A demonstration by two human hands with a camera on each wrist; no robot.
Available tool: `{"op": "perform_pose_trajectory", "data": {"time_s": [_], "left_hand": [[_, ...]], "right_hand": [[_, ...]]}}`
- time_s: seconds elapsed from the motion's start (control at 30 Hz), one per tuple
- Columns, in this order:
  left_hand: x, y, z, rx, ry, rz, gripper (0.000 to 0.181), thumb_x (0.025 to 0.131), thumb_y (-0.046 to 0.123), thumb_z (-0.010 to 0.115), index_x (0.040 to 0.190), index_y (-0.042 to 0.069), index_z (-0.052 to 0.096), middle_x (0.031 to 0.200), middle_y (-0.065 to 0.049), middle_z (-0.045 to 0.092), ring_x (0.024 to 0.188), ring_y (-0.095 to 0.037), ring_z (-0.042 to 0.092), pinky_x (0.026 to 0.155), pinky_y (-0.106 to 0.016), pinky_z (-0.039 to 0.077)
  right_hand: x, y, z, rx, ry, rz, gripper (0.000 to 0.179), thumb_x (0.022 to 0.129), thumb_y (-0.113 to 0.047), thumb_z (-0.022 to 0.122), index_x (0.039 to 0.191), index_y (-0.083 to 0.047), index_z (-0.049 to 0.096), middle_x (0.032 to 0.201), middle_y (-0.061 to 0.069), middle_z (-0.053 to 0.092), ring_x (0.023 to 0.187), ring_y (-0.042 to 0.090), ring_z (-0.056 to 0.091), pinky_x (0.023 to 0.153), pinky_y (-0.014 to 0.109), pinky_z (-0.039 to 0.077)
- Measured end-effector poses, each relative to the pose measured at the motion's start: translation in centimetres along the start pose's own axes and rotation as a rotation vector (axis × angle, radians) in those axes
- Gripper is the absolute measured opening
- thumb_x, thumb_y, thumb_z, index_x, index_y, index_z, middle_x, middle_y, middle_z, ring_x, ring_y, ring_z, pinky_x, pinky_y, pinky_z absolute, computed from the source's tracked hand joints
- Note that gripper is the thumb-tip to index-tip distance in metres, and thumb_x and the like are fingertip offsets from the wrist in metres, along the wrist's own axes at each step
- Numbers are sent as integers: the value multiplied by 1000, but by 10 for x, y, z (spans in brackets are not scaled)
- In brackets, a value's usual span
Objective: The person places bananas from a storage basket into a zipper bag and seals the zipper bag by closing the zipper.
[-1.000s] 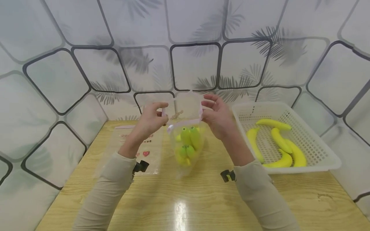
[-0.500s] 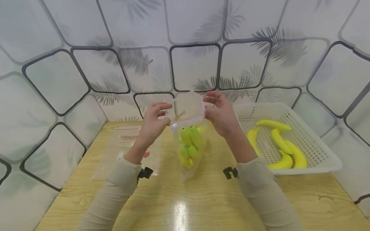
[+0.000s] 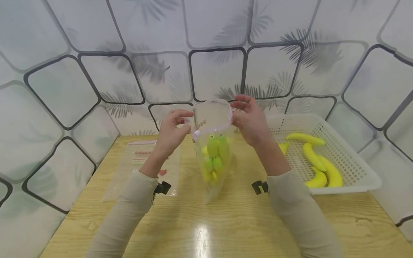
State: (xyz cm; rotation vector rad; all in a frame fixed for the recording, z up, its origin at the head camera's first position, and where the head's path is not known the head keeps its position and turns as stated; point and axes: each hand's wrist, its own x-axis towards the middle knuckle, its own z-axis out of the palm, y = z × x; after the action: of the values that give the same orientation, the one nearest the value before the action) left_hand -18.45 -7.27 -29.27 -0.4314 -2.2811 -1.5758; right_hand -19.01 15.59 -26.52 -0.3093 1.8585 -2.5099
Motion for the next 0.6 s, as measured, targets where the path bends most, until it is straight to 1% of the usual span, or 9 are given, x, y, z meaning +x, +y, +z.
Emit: {"op": "perform_pose_trajectory", "data": {"time_s": [0.1,0.2,0.23,0.3,0.33,0.4,0.47,0.53,0.6], "left_hand": [[3,7,4,58,-23,-26,31,85,-6,56,110,1,71,121,-14,52,92,-25,53,73,-30,45],[8,15,6,133,-62,-45,26,88,-4,56,108,1,71,119,-14,51,84,-22,49,69,-29,41],[9,16,6,150,-64,-49,25,87,-4,57,107,0,71,118,-15,52,83,-22,48,69,-28,40],[10,20,5,175,-53,-48,25,87,-7,56,107,1,70,119,-15,51,81,-22,47,67,-29,39],[11,22,5,194,-63,-38,27,86,-8,55,107,1,70,120,-15,50,82,-23,48,67,-30,40],[13,26,5,228,-90,-18,30,85,-10,54,108,3,69,122,-16,49,87,-25,51,67,-31,42],[15,29,5,235,-106,-13,34,83,-11,53,111,4,67,125,-16,47,93,-28,53,69,-33,46],[17,30,6,239,-136,-11,37,82,-11,53,113,4,66,127,-16,46,99,-29,55,73,-34,49],[16,29,7,215,-132,-20,39,82,-10,53,116,4,65,127,-16,46,102,-29,56,75,-34,50]], "right_hand": [[0,-3,3,-70,5,20,48,87,17,44,123,-15,46,115,7,48,86,16,49,65,21,47],[1,-7,6,-130,3,39,48,86,18,46,121,-15,46,114,8,48,87,18,49,64,23,46],[1,-7,7,-144,0,42,47,85,17,47,121,-14,46,113,8,48,88,18,49,64,23,46],[1,-8,6,-169,21,24,47,85,17,48,121,-13,46,113,8,49,87,19,48,63,22,46],[1,-8,6,-182,26,9,47,85,16,48,121,-13,46,112,9,49,85,18,48,62,22,45],[0,-8,5,-229,11,2,45,84,15,50,121,-11,46,111,8,49,83,18,49,62,22,46],[-2,-7,3,-250,27,-9,45,84,15,49,122,-11,46,112,9,49,81,18,48,62,22,46],[-4,-4,1,-251,28,-10,45,84,14,49,121,-11,46,112,9,49,83,18,49,63,22,47],[-6,-1,0,-245,34,7,43,85,13,50,120,-11,46,113,8,49,88,18,50,66,22,49]]}}
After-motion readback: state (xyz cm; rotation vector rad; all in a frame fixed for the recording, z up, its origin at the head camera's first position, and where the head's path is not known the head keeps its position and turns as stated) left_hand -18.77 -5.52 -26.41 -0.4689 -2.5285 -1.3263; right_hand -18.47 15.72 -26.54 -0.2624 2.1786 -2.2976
